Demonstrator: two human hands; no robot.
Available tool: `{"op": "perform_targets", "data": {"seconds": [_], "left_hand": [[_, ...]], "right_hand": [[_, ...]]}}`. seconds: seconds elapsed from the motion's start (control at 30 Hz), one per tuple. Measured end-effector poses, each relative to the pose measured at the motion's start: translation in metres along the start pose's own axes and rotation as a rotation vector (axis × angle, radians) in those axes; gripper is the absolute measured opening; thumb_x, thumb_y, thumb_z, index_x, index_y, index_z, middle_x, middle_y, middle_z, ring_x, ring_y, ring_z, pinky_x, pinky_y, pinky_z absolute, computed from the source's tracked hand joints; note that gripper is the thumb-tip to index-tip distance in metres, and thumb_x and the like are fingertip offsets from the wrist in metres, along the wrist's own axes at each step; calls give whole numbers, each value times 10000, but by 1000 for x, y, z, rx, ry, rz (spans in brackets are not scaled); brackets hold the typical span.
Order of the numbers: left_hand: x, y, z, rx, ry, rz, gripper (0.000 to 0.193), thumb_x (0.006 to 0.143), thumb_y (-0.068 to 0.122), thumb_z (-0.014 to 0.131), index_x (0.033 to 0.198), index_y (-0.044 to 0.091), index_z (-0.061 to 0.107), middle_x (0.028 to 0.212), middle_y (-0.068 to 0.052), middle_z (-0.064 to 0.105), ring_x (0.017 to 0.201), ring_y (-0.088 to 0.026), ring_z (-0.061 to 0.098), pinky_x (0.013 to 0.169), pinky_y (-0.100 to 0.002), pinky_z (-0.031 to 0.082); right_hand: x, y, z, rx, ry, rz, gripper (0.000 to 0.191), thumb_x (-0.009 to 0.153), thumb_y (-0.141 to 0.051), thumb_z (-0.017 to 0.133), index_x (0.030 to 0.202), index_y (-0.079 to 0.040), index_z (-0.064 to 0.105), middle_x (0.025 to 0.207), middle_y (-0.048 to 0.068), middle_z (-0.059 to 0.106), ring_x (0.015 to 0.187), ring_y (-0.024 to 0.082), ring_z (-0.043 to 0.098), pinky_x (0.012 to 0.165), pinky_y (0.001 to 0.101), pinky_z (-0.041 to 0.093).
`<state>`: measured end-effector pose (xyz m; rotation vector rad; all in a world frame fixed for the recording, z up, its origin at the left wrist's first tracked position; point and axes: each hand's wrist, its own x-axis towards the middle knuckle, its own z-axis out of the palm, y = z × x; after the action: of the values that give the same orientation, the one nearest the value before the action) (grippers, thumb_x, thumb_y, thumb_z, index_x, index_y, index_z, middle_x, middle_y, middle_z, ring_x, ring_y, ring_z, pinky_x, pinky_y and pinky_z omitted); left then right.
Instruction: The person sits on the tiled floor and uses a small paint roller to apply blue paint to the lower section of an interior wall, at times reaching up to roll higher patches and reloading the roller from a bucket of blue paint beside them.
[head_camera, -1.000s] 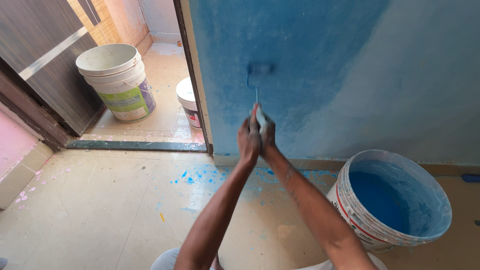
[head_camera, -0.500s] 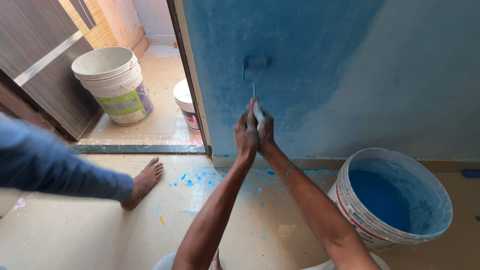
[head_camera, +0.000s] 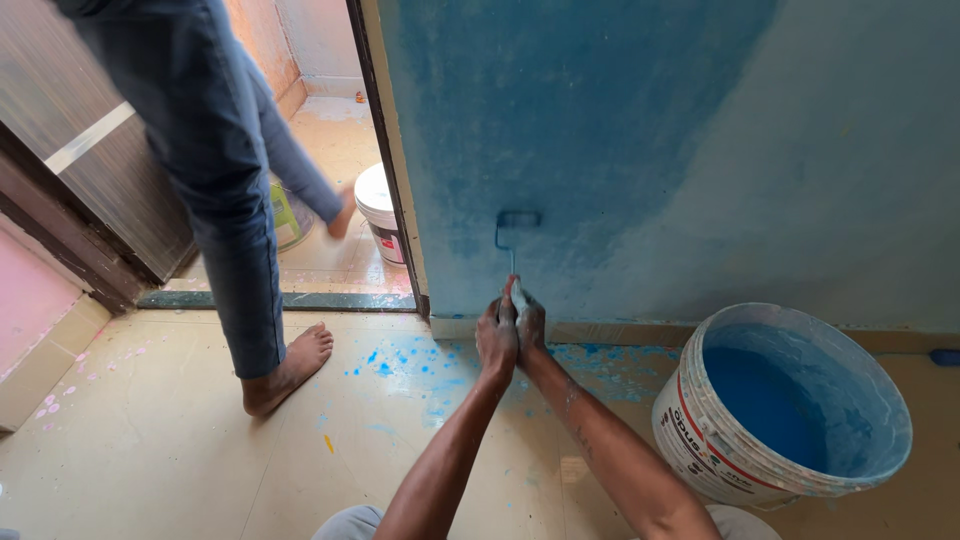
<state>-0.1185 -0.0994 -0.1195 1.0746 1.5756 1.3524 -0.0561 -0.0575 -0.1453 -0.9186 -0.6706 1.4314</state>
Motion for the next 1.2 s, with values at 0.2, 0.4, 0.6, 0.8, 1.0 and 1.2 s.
{"op": "perform_targets", "data": {"seconds": [0.2, 0.4, 0.6, 0.8, 1.0, 1.2], "left_hand": [[3, 22, -4, -76, 23, 157, 509, 1037, 397, 467, 1320, 25, 669, 1173, -223, 743, 1110, -354, 705, 963, -476, 515], [29, 114, -11, -171, 29, 350, 480, 1051, 352, 476, 1330, 2, 649, 1149, -227, 748, 1073, -326, 718, 935, -459, 537], [29, 112, -9, -148, 12, 316, 515, 1043, 380, 466, 1370, 17, 625, 1183, -232, 728, 1103, -347, 710, 971, -461, 523], [0, 32, -8, -95, 13, 112, 551, 1018, 464, 482, 1323, 45, 670, 1165, -221, 749, 1124, -347, 703, 989, -468, 507], [0, 29, -5, -103, 9, 116, 547, 1012, 448, 478, 1348, 55, 653, 1171, -220, 741, 1110, -350, 706, 972, -466, 518], [27, 96, -5, -189, 11, 266, 557, 1027, 425, 467, 1370, 16, 626, 1174, -233, 742, 1102, -362, 723, 971, -477, 544]], "right_hand": [[-4, -26, 19, -72, -114, -155, 327, 1063, -362, 559, 916, -77, 625, 800, -37, 504, 697, 105, 454, 617, 312, 398], [21, -106, 74, 13, -217, -252, 350, 1078, -381, 559, 1074, -47, 663, 954, -9, 595, 841, 101, 548, 739, 285, 464], [30, -97, 69, 67, -169, -212, 435, 1011, -361, 584, 1308, -49, 643, 1210, 47, 663, 1041, 116, 622, 914, 270, 521], [9, -18, 16, 9, -56, -94, 363, 1043, -365, 616, 1133, -21, 689, 985, 12, 602, 847, 123, 537, 732, 299, 460], [5, -23, 17, -23, -44, -84, 354, 1026, -377, 595, 1116, -47, 685, 989, -13, 615, 867, 100, 562, 770, 276, 496], [34, -86, 57, 50, -159, -195, 300, 1039, -341, 570, 1156, -83, 667, 1082, -23, 645, 947, 79, 602, 829, 246, 503]]}}
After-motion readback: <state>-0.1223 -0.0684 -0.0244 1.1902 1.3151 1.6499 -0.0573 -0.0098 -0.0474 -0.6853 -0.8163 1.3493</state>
